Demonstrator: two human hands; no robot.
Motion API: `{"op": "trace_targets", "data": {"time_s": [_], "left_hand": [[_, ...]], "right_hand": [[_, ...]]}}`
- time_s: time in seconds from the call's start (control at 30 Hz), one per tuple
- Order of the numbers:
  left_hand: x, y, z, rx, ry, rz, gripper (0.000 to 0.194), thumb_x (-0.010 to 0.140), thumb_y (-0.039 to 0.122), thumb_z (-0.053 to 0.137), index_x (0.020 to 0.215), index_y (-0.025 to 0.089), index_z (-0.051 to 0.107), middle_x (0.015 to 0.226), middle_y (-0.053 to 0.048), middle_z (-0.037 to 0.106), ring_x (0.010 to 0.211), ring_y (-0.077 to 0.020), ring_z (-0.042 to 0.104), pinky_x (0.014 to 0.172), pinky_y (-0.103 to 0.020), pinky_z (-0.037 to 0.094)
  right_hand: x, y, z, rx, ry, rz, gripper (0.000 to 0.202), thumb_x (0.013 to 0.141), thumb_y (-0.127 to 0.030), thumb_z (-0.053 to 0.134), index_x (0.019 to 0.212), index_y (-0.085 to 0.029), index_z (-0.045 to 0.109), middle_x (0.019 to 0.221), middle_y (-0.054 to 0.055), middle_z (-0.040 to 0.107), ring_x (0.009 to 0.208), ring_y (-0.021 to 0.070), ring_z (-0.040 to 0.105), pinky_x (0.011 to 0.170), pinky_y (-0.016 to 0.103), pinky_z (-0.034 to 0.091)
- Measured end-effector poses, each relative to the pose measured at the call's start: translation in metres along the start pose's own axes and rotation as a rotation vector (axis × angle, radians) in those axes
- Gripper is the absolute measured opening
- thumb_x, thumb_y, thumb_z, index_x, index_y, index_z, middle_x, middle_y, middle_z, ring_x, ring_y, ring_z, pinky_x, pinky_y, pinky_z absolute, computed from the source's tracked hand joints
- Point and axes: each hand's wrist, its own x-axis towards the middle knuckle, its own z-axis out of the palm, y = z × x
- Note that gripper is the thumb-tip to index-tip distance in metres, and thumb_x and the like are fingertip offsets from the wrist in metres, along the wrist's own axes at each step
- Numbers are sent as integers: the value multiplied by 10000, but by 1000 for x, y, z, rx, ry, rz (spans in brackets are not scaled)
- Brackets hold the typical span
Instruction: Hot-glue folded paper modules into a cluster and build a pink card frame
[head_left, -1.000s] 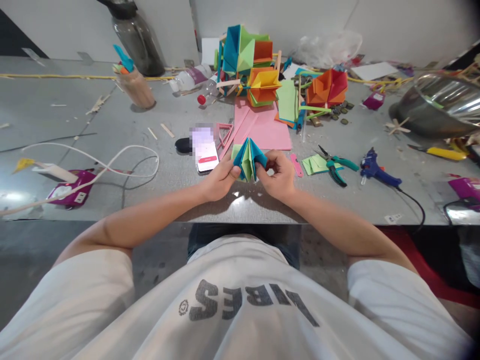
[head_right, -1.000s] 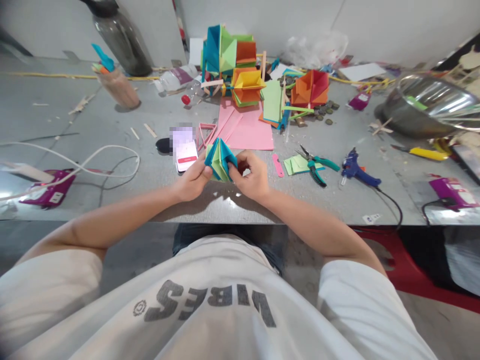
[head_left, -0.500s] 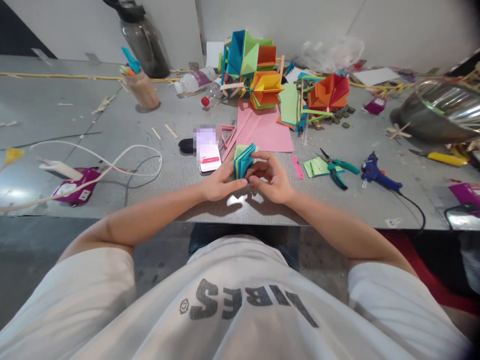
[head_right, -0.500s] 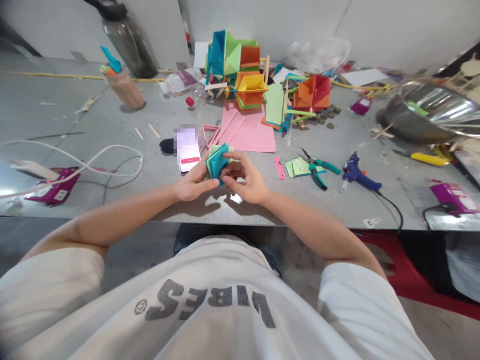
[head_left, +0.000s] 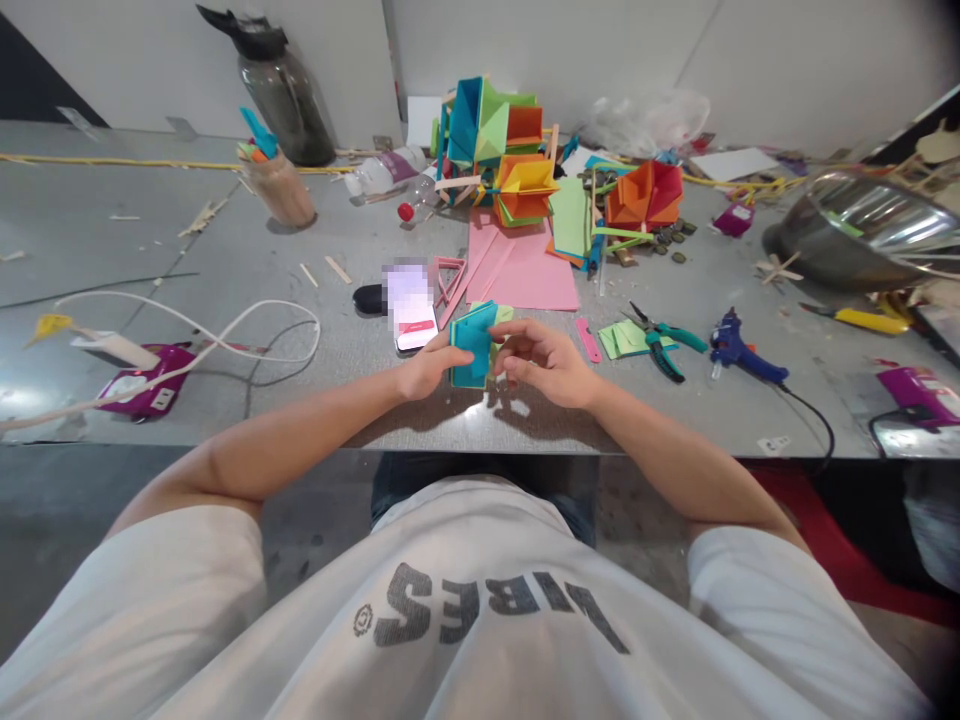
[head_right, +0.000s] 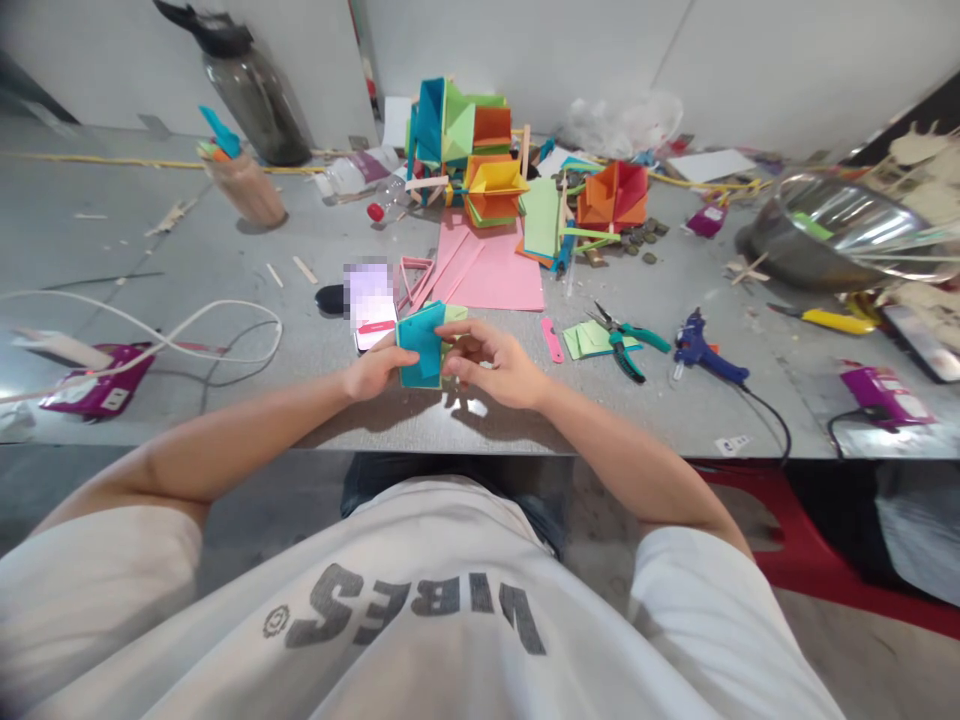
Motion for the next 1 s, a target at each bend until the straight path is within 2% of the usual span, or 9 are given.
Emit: {"op": "trace_targets", "data": {"time_s": [0.2, 0.33, 0.43, 0.53, 0.63, 0.77, 0.87, 0.97, 1.0], "left_hand": [[5, 0, -14, -144, 3, -8, 533, 689, 372, 738, 1176, 188, 847, 1154, -123, 870, 921, -265, 806, 745, -378, 666], [8, -3, -12, -203, 10, -16, 462, 758, 383, 726, 1157, 181, 839, 1179, -154, 882, 949, -278, 802, 783, -402, 670], [9, -7, -8, -243, 33, -74, 434, 829, 426, 737, 1161, 168, 843, 1205, -176, 888, 970, -294, 810, 814, -428, 683], [9, -9, -5, -256, 34, -121, 482, 859, 466, 761, 1216, 157, 860, 1250, -184, 884, 947, -291, 814, 793, -429, 679], [9, -8, -3, -257, 15, -130, 504, 875, 485, 786, 1246, 155, 872, 1276, -188, 882, 940, -296, 825, 780, -432, 683], [10, -7, 0, -279, 51, -107, 493, 939, 563, 884, 1237, 170, 879, 1293, -180, 891, 1034, -295, 849, 892, -436, 716], [12, -9, 2, -277, 52, -70, 580, 960, 684, 953, 1281, 205, 884, 1404, -173, 883, 1194, -305, 860, 1065, -466, 714], [15, -13, 0, -239, -7, -19, 649, 984, 782, 920, 1331, 235, 873, 1507, -188, 860, 1363, -364, 844, 1198, -550, 682], [15, -15, -1, -218, -24, -3, 666, 1006, 806, 886, 1356, 240, 866, 1523, -195, 856, 1410, -382, 834, 1233, -579, 668]], "right_hand": [[-57, -57, -86, -835, 391, -6, 266, 1087, -480, 833, 1238, -275, 908, 1051, 100, 916, 912, 264, 840, 898, 441, 699], [-135, -65, -171, -1158, 845, 416, 354, 1035, -294, 769, 1366, -207, 864, 1273, 229, 904, 1116, 320, 868, 1030, 492, 671], [-193, -54, -221, -1380, 789, 875, 662, 1034, -384, 747, 1625, -86, 736, 1592, 404, 743, 1608, 488, 685, 1292, 659, 555], [-227, -38, -247, -1369, 662, 1091, 780, 1041, -461, 676, 1701, -45, 665, 1606, 439, 705, 1658, 539, 634, 1302, 692, 538], [-232, -26, -256, -1420, 633, 1036, 702, 1013, -446, 634, 1604, -76, 721, 1509, 456, 733, 1550, 550, 702, 1240, 697, 552], [-215, -37, -272, -1245, 669, 968, 188, 935, -470, 751, 1022, -304, 772, 1093, 254, 820, 1116, 477, 806, 1075, 662, 600], [-195, -64, -280, -1070, 854, 919, 373, 933, -583, 796, 742, -341, 587, 791, 113, 669, 761, 348, 649, 954, 664, 582], [-156, -86, -265, -698, 1113, 550, 428, 907, -670, 834, 796, -334, 592, 755, 48, 561, 675, 267, 564, 860, 662, 573], [-138, -90, -254, -551, 1060, 422, 434, 871, -690, 884, 843, -329, 645, 765, 44, 553, 688, 255, 578, 842, 649, 581]]}}
